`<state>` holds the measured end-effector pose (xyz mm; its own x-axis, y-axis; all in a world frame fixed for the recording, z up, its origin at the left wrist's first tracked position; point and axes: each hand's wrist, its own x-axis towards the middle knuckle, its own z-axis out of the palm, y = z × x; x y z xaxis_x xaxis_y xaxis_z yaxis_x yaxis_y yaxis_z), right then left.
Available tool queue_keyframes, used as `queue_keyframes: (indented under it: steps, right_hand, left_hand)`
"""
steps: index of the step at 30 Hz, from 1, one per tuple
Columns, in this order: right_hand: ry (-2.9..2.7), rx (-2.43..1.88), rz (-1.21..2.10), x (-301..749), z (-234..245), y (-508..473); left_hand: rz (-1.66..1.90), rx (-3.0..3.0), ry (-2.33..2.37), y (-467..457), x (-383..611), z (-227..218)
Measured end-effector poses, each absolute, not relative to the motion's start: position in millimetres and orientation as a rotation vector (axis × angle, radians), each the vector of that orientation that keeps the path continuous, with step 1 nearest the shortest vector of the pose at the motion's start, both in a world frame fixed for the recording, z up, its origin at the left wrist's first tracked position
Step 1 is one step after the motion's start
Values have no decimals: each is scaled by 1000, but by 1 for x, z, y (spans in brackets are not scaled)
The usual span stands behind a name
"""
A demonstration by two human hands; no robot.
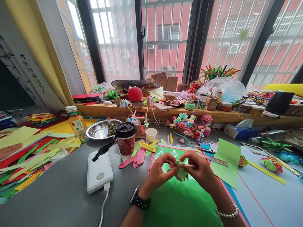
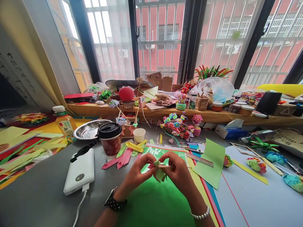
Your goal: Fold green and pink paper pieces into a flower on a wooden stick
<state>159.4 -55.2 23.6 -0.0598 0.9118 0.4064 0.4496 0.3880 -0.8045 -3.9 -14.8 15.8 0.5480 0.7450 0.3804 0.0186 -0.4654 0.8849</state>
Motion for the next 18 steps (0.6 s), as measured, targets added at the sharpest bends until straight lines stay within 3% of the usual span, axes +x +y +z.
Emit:
queue_keyframes:
  steps: [18]
  right_hand:
    - [-1725, -1225, 554, 163, 23, -53]
  left_hand:
    - [1028, 2015, 579, -19, -3, 20]
